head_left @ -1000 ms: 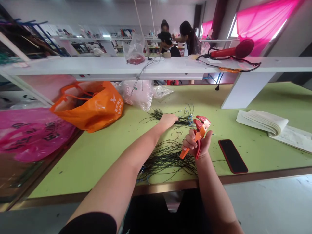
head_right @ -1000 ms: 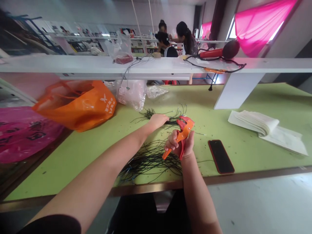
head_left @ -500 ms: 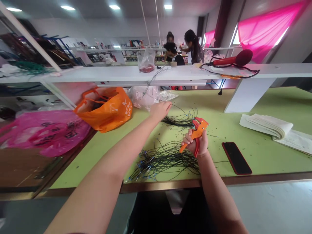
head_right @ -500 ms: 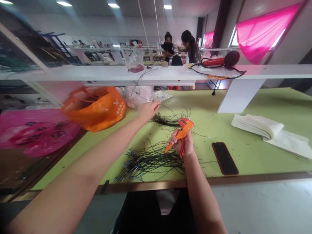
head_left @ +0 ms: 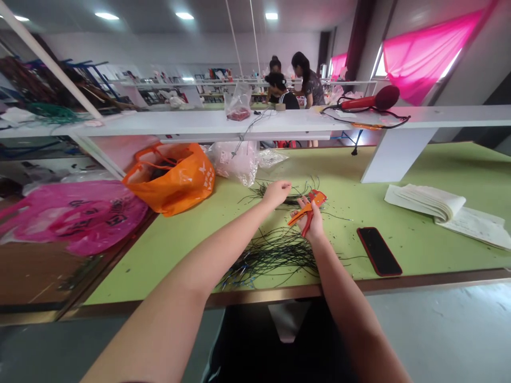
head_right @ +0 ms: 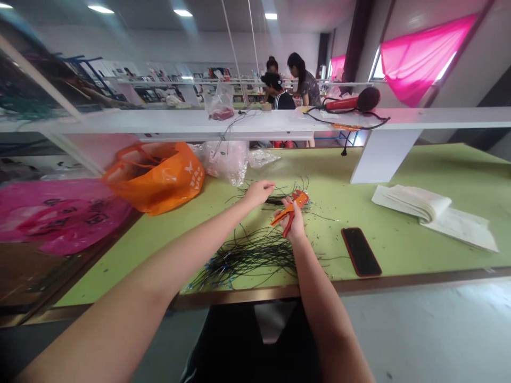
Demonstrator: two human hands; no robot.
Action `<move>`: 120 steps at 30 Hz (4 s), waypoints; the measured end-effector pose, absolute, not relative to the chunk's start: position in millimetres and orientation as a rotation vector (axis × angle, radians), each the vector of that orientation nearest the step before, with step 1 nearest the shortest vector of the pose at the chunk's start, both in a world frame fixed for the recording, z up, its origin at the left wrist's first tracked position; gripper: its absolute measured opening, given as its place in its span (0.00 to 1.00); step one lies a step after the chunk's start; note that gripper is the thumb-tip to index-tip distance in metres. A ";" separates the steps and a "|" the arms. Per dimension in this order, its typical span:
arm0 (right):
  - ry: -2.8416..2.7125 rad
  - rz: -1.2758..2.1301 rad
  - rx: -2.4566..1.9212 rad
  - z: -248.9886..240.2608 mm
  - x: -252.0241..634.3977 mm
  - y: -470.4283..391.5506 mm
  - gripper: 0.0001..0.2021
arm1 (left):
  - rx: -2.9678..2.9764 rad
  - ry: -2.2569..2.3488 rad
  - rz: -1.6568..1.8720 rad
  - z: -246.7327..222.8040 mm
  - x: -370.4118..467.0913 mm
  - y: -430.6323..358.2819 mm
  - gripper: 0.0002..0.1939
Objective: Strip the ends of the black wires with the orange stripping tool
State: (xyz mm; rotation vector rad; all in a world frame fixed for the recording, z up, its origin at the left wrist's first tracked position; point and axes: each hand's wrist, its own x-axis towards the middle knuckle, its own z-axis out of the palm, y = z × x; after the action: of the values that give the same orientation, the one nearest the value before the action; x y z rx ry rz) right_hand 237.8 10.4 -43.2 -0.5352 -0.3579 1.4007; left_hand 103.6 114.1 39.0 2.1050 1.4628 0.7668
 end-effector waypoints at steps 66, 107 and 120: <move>-0.692 1.662 -0.268 -12.1 210.7 -36.2 0.12 | 1.664 0.959 1.671 1.9 66.8 -14.7 0.22; -1.083 1.990 -0.464 -18.9 205.0 -52.0 0.22 | 1.885 1.193 1.798 -9.7 36.5 -16.9 0.11; -1.096 1.942 -0.472 -21.9 204.1 -52.3 0.26 | 1.768 1.109 1.778 -11.3 38.8 -16.7 0.11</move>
State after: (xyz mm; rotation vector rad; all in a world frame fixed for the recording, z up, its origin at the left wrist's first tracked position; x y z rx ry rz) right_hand 204.1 -52.3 -21.9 -0.4723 -1.0964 1.9424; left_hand 38.8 -16.7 -11.3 1.7683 1.1095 1.7776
